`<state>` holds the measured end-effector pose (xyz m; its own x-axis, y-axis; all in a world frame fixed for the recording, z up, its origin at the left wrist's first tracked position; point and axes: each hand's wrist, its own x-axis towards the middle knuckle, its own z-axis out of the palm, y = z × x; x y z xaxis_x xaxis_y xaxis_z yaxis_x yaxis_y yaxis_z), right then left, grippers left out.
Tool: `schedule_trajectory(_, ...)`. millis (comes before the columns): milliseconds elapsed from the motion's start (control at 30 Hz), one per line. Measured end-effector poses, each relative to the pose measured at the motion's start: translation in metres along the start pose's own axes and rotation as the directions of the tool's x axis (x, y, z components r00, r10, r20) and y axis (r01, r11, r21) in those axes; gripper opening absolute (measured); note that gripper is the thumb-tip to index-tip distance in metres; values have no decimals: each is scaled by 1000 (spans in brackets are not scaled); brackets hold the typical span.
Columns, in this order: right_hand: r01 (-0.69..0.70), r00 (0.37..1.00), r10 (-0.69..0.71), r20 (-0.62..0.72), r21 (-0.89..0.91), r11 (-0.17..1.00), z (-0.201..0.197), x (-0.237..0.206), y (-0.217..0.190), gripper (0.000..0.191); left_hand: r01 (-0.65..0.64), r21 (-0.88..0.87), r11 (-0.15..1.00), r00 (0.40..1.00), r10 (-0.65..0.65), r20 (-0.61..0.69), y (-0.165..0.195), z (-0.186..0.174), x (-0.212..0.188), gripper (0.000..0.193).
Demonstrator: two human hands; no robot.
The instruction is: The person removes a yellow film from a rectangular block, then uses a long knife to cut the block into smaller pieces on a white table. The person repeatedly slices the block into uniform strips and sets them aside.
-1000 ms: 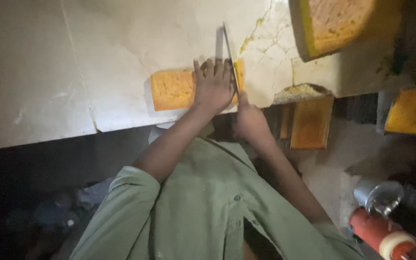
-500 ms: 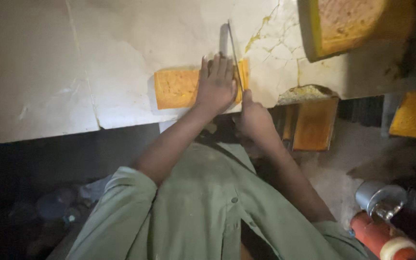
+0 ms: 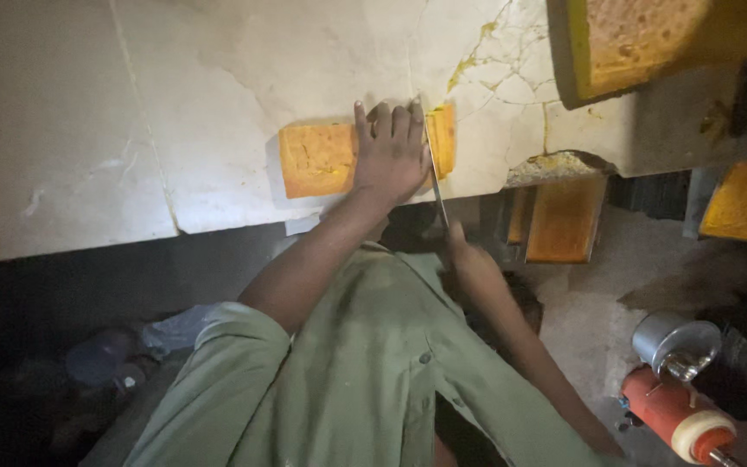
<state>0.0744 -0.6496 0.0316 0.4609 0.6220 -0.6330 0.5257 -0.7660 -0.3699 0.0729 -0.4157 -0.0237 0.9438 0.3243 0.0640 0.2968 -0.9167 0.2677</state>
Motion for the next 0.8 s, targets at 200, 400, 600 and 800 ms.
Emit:
schedule_trajectory(200, -30, 987, 24, -156, -37, 999, -9, 87, -10, 72, -16, 14, 1000, 990, 18, -138, -5, 10, -4, 69)
schedule_trajectory(400, -58, 986, 67, -156, 58, 997, -61, 66, -66, 72, -9, 44, 999, 984, 17, -178, -9, -7, -11, 66)
schedule_trajectory(600, -37, 998, 32, 46, 109, 993, -27, -34, -39, 75, 23, -1, 1000, 1000, -23, 13, -11, -13, -7, 65)
schedule_trajectory(800, -26, 989, 16, -146, -66, 997, 19, 59, -11, 73, 6, -19, 1000, 996, -7, -84, -12, -3, -7, 69)
